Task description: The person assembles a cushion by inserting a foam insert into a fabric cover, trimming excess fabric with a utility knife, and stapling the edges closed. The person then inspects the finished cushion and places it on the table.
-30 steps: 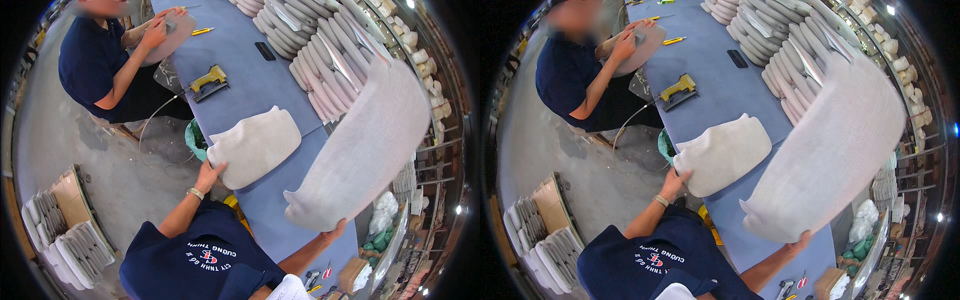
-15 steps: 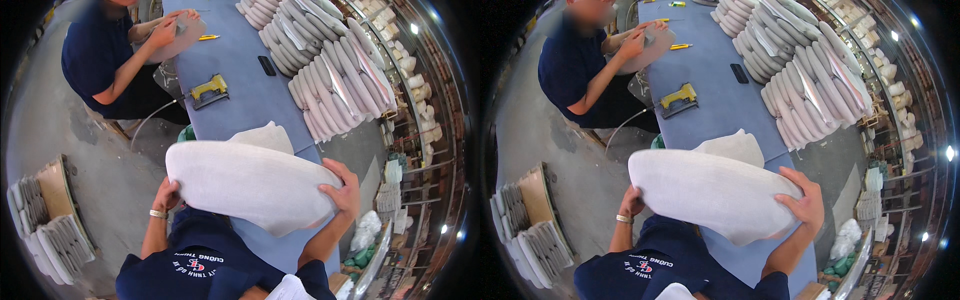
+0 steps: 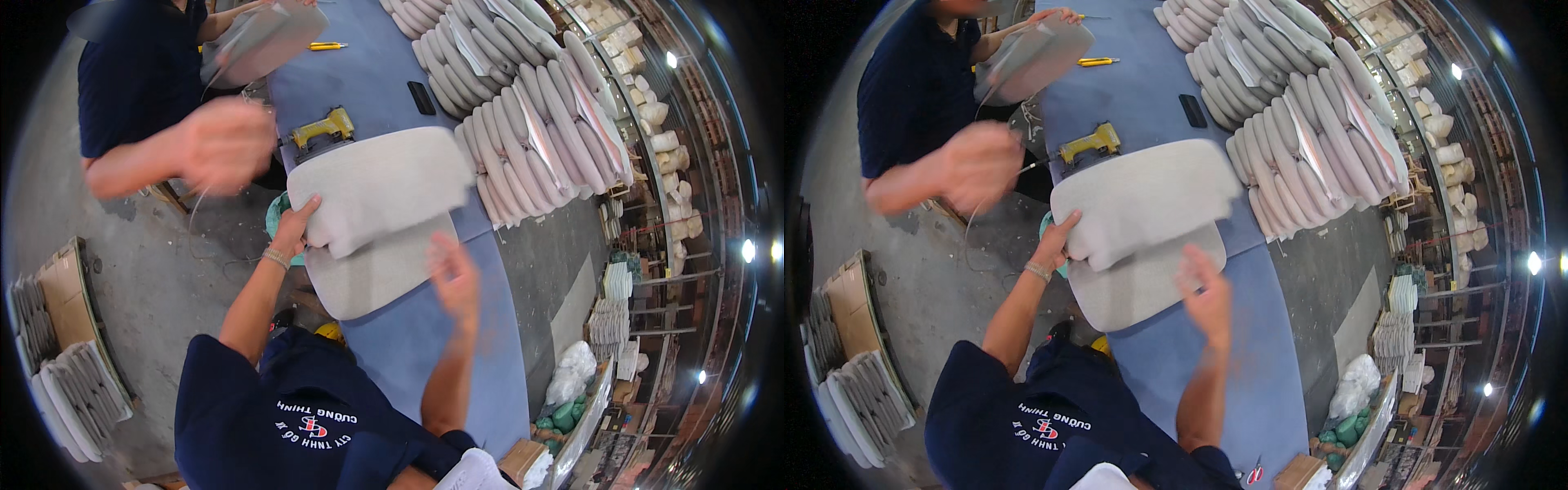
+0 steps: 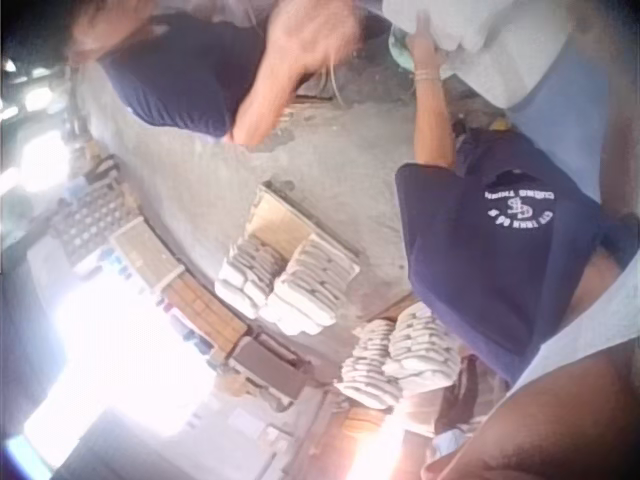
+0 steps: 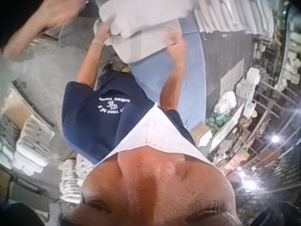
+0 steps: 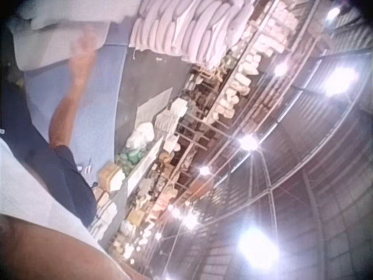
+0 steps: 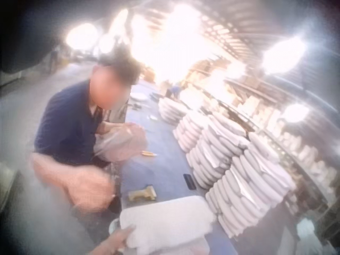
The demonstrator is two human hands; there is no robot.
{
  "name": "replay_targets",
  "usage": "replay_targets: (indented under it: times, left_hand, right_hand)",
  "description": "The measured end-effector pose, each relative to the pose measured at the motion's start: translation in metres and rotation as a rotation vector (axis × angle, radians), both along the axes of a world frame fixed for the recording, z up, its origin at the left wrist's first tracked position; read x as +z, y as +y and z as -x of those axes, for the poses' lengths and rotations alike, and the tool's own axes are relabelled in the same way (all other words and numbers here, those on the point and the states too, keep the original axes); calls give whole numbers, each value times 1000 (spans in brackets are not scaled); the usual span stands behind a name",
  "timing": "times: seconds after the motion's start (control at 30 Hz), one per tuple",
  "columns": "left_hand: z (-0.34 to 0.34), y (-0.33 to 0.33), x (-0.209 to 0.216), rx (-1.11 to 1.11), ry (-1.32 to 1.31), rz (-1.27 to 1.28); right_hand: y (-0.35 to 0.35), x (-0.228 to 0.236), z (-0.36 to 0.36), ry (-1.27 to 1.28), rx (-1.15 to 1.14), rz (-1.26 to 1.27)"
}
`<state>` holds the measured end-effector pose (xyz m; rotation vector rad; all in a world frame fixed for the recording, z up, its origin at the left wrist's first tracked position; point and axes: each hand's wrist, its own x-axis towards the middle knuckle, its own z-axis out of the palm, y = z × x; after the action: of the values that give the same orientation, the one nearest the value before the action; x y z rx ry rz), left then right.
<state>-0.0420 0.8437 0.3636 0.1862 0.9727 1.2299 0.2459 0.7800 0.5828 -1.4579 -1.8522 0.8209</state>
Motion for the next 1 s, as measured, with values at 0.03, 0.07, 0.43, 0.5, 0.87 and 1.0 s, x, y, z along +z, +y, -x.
replay_targets:
  times: [0.03,0.07,0.43,0.5,0.87,1.0]
  left_hand:
    - [-5,6,-15,-24,55,33]
    - [-17,8,-9,-36,170,5]
    - [-1,28,-8,-82,293,28]
    - [13,43,-15,-138,354,8]
    - [-4,13,-37,-21,441,22]
    - [-8,12,-36,3,452,17]
  right_hand:
    - [-23,-52,-21,-198,9,45]
    - [-57,-88,-32,-136,-30,240]
    - [-328,-246,-75,278,-634,683]
    - [-315,-254,-65,482,-704,585]
    - [-402,-246,-105,497,-1160,773]
    - [-343,-233,-92,851,-982,751]
